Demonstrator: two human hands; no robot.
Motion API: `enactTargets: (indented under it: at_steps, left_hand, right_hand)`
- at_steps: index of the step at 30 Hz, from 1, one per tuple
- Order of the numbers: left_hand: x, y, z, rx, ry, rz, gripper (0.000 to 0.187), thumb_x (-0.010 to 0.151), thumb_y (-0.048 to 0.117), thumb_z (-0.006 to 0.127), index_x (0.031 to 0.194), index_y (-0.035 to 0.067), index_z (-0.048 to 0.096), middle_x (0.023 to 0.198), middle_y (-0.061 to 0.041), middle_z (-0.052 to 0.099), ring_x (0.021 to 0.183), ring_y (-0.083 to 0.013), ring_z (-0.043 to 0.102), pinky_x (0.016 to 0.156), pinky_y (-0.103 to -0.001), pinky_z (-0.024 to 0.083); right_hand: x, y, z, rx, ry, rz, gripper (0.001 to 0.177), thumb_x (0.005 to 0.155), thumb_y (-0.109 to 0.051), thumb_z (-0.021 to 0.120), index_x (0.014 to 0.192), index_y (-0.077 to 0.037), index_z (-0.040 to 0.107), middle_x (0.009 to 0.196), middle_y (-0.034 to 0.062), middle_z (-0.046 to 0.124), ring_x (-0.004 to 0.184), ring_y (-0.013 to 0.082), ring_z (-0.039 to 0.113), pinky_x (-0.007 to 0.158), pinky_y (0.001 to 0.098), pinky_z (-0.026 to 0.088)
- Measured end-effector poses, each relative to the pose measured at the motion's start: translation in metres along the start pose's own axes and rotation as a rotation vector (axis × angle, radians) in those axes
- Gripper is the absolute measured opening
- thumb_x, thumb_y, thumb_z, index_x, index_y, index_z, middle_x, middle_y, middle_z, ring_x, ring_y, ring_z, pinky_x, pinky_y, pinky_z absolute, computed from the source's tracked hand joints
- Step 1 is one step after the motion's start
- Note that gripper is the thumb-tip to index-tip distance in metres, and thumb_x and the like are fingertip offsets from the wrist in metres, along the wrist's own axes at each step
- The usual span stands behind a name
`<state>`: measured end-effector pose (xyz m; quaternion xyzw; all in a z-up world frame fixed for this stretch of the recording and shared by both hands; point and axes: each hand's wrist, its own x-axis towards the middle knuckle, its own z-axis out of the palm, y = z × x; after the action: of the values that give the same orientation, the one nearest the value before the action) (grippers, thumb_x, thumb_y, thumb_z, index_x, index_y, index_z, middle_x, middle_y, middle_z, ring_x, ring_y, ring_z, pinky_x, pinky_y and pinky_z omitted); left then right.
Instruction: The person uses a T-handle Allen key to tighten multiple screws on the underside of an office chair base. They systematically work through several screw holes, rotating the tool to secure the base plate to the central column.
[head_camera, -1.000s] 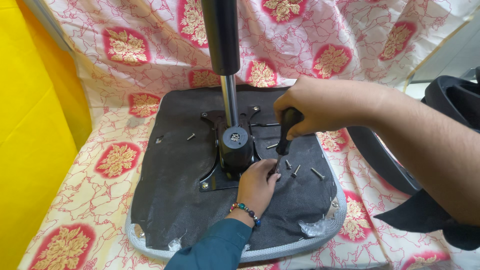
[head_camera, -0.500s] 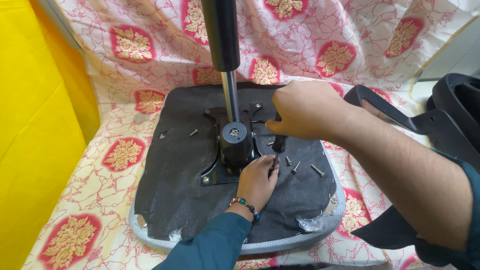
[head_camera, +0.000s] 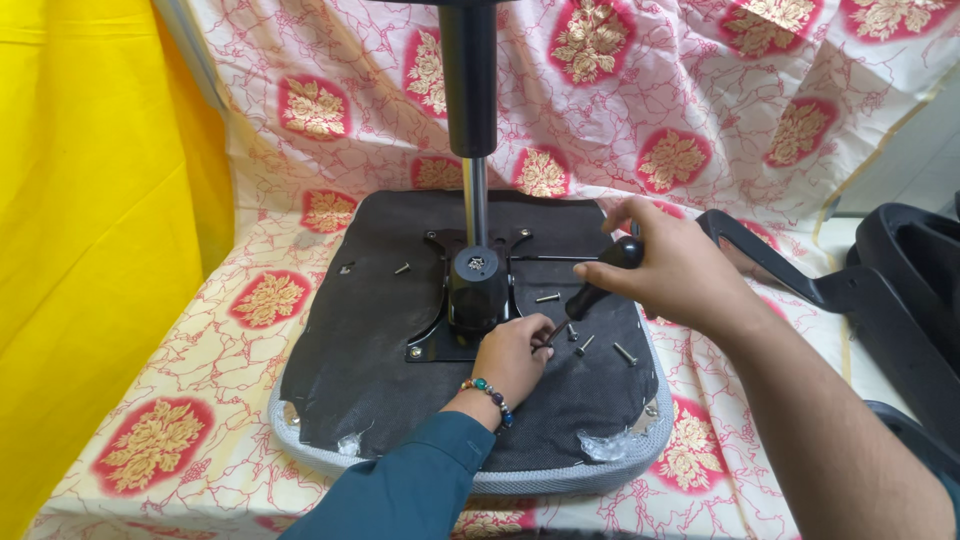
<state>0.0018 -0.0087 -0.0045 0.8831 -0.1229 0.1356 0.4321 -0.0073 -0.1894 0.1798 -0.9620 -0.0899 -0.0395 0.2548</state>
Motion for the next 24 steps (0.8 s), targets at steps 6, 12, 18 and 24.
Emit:
enactTargets:
  at_steps: [6,12,18,24]
  left_hand:
    - [-0.015,0.005,-0.004,-0.123,0.063,-0.003,0.019,0.089,0.015,0.075,0.108,0.011,0.077,0.092,-0.016,0.076,0.083,-0.0295,0.077,0.076,-0.036,0.059]
    - [-0.009,0.007,-0.026,-0.134,-0.079,0.126,0.025,0.085,0.016,0.077,0.108,0.007,0.077,0.094,-0.019,0.076,0.086,-0.0332,0.075,0.077,-0.036,0.058]
    - [-0.015,-0.026,-0.094,-0.295,-0.099,0.022,0.019,0.085,0.016,0.077,0.102,0.008,0.078,0.089,-0.009,0.081,0.081,-0.0174,0.079,0.076,-0.029,0.061]
    - [0.025,-0.110,-0.168,-0.148,0.250,-0.086,0.018,0.086,0.013,0.074,0.103,0.007,0.078,0.094,-0.007,0.080,0.086,-0.0202,0.078,0.077,-0.033,0.059]
  right_hand:
    - [-0.019,0.017,0.049,0.456,0.114,-0.029,0.040,0.078,-0.043,0.082,0.091,-0.005,0.077,0.075,0.0089,0.069,0.066,0.0133,0.062,0.060,0.0325,0.049]
    - [-0.025,0.007,0.077,0.209,0.060,-0.105,0.031,0.078,-0.039,0.079,0.087,-0.009,0.082,0.068,0.0032,0.074,0.061,0.0103,0.066,0.060,0.0290,0.052]
    - [-0.029,-0.029,0.065,0.592,0.147,0.031,0.031,0.082,-0.029,0.077,0.080,0.001,0.083,0.070,0.0111,0.079,0.059,0.0152,0.069,0.056,0.0309,0.053]
    - [-0.017,-0.085,0.098,0.817,0.152,0.007,0.027,0.088,-0.025,0.073,0.087,0.001,0.082,0.079,0.0089,0.082,0.070,0.0136,0.074,0.064,0.0292,0.056]
